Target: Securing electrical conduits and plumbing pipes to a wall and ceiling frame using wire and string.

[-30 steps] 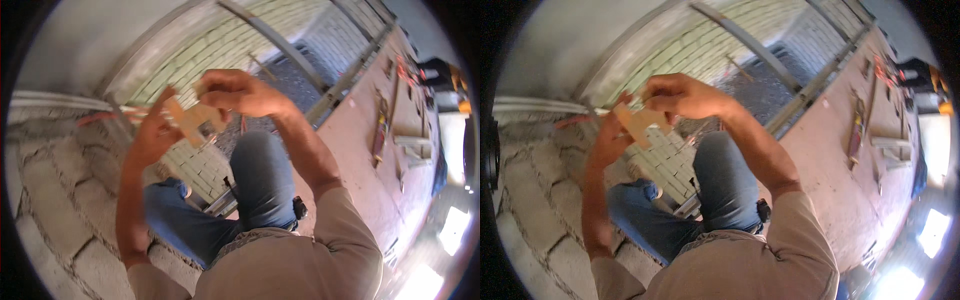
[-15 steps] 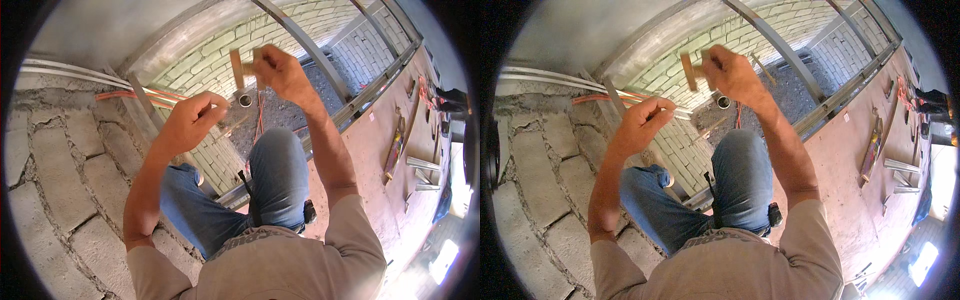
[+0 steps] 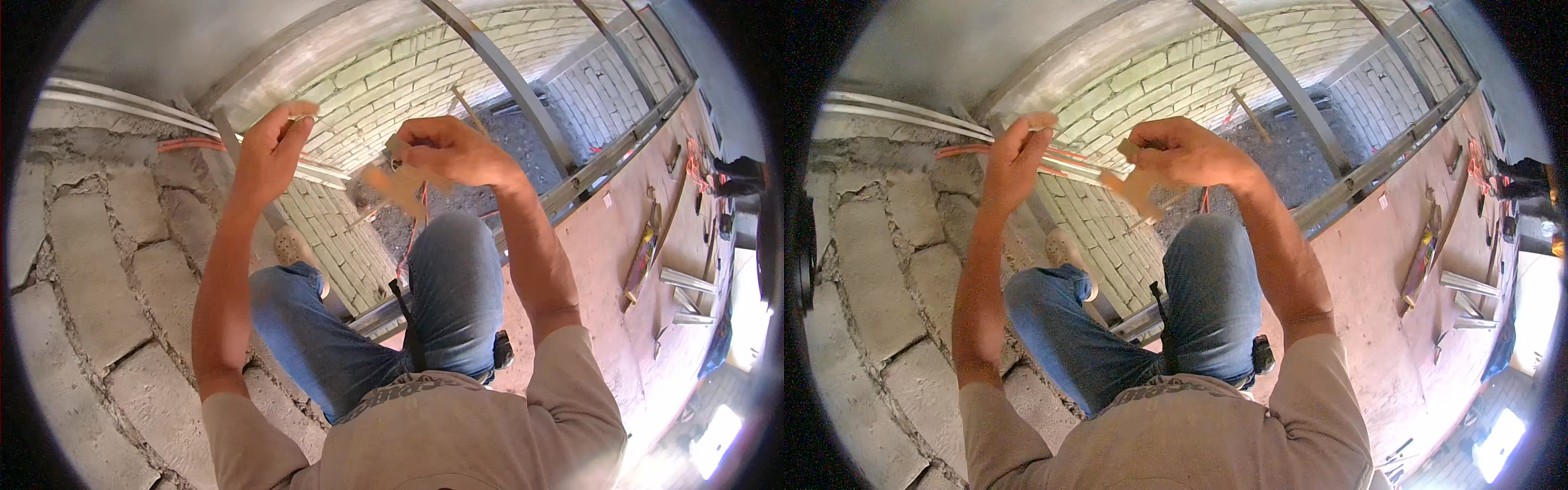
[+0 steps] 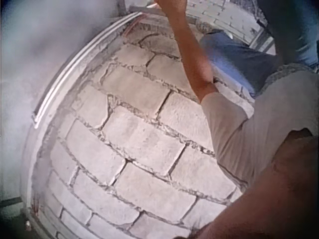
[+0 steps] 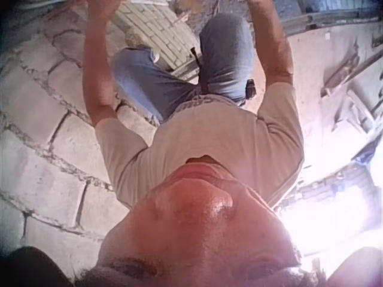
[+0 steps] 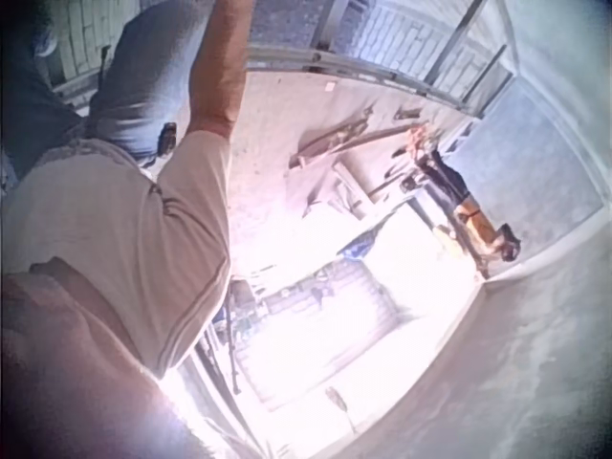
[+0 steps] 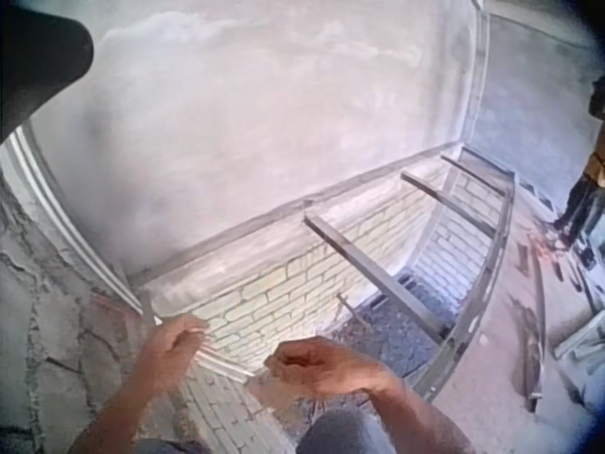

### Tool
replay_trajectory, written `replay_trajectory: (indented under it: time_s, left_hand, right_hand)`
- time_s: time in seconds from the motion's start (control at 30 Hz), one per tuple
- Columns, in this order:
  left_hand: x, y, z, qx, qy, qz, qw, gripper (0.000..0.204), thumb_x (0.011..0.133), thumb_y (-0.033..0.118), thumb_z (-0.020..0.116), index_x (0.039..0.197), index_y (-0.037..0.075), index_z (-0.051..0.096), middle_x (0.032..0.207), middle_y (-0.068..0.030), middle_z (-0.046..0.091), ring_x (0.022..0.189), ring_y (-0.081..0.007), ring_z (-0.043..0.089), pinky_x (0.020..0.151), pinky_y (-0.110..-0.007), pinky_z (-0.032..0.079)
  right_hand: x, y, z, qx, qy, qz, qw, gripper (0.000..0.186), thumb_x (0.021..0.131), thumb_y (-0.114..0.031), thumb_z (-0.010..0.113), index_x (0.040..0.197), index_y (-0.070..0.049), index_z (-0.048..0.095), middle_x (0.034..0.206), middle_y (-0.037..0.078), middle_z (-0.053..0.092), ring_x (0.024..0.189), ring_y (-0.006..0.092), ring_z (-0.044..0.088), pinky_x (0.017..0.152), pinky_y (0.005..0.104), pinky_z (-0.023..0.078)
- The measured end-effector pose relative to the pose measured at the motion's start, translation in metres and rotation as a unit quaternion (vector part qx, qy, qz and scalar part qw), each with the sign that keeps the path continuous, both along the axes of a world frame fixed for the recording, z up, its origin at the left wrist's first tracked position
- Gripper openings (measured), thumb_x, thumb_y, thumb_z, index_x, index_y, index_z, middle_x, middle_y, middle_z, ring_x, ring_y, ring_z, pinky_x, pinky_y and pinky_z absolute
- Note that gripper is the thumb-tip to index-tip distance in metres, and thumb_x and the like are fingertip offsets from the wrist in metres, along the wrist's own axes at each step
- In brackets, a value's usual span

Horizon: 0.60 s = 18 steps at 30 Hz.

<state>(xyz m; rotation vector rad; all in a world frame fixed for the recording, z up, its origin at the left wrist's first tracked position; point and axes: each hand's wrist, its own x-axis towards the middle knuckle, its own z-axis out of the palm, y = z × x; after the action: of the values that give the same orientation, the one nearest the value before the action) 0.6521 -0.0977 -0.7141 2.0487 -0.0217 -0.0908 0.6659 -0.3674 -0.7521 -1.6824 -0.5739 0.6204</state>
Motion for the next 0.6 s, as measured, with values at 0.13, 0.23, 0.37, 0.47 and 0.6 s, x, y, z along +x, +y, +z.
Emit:
replay_trajectory:
  time_s: [0.13,0.23,0.37,0.47,0.6]
  left_hand:
    - [-0.030,-0.005,0.005,0.086,-0.031,-0.162,0.983,0.020,0.095,0.014,0.057,0.106,0.002,0.067,0.089,-0.0071,0.070,0.078,-0.0136,0.062,0.072,-0.029,0.049]
    - [-0.042,-0.003,-0.012,0.117,0.011,-0.237,0.964,0.020,0.094,0.014,0.058,0.104,0.001,0.068,0.091,-0.0096,0.071,0.079,-0.0167,0.065,0.072,-0.030,0.050]
    - [-0.027,0.028,-0.043,0.143,0.036,-0.226,0.963,0.020,0.093,0.013,0.059,0.106,0.002,0.068,0.091,-0.0112,0.071,0.080,-0.0178,0.065,0.073,-0.031,0.050]
    - [-0.003,0.057,-0.049,0.093,-0.063,-0.116,0.987,0.020,0.094,0.013,0.058,0.107,0.001,0.068,0.091,-0.0073,0.071,0.083,-0.0133,0.063,0.074,-0.029,0.050]
    - [0.004,0.066,0.000,0.084,-0.011,-0.052,0.995,0.021,0.095,0.013,0.059,0.108,0.000,0.068,0.094,-0.0049,0.070,0.087,-0.0102,0.061,0.077,-0.026,0.048]
  right_hand:
    - [0.010,0.004,-0.022,-0.144,-0.184,-0.270,0.934,0.017,0.094,-0.018,0.057,0.093,-0.001,0.061,0.074,0.001,0.060,0.066,0.0064,0.054,0.058,0.0254,0.043]
    - [0.017,0.002,-0.019,0.223,0.001,-0.361,0.906,0.019,0.099,-0.020,0.053,0.096,-0.003,0.059,0.079,0.005,0.065,0.066,0.0130,0.061,0.063,0.0265,0.051]
    - [-0.005,0.014,-0.015,0.408,0.237,-0.164,0.866,0.017,0.094,-0.023,0.060,0.093,-0.005,0.060,0.088,0.003,0.061,0.078,0.0136,0.061,0.070,0.0260,0.049]
    - [-0.011,0.005,-0.025,0.299,0.169,-0.026,0.939,0.016,0.088,-0.020,0.063,0.085,-0.005,0.061,0.089,0.003,0.063,0.078,0.0129,0.060,0.068,0.0261,0.047]
    - [0.001,-0.004,-0.017,-0.142,-0.115,-0.052,0.982,0.020,0.085,-0.022,0.065,0.084,-0.002,0.064,0.076,0.002,0.065,0.064,0.0129,0.058,0.057,0.0313,0.046]
